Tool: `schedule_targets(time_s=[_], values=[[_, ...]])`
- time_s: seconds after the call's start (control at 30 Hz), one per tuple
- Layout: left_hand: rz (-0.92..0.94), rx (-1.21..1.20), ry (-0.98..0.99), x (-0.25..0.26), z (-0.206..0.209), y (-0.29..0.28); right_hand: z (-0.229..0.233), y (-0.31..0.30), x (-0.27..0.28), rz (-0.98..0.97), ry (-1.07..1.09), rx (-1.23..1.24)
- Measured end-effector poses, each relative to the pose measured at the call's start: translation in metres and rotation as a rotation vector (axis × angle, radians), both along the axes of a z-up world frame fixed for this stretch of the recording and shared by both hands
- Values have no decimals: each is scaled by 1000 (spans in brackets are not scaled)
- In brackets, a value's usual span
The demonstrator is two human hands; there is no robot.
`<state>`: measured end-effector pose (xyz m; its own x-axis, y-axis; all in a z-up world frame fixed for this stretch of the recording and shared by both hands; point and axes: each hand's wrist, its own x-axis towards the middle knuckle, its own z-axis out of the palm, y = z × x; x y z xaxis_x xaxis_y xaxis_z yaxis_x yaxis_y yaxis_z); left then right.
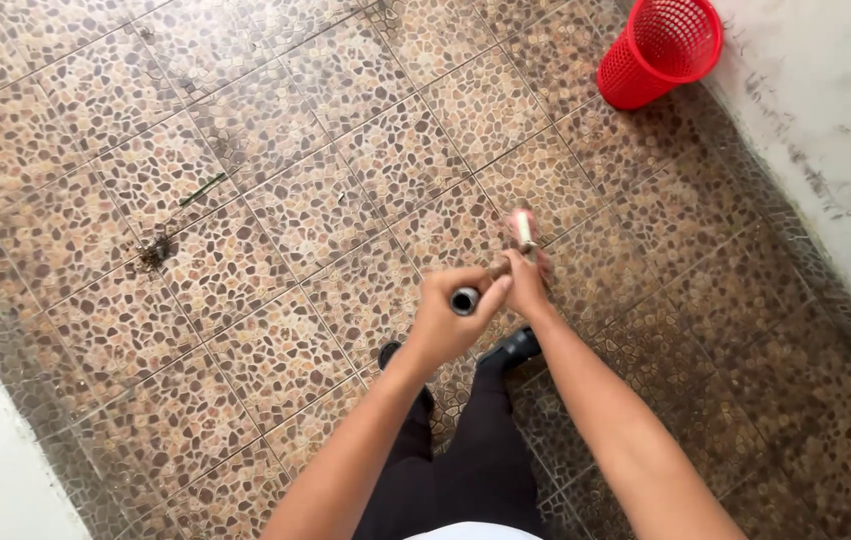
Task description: The person is assembling a broom by screwing a handle into a broom head.
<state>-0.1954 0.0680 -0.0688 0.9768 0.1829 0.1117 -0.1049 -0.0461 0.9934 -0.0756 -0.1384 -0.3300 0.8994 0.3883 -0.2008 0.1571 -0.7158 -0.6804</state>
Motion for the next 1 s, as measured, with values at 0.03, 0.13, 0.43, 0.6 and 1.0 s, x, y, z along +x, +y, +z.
schedule_targets(time_s=[0.03,0.13,0.43,0.6,1.0], values=[[5,0,-1,-4,-6,1,-13,-1,-3,5,-1,0],[-92,5,-13,-11,-12,2,-57,1,-10,73,-129,-38],[-96,251,-36,-11,58,59,26,130,-65,-166,1044,1250],[-8,293,-22,-18,53,80,54,156,-62,214,422,555],[-46,124,-50,-22,55,69,76,91,-48,11,72,-82]])
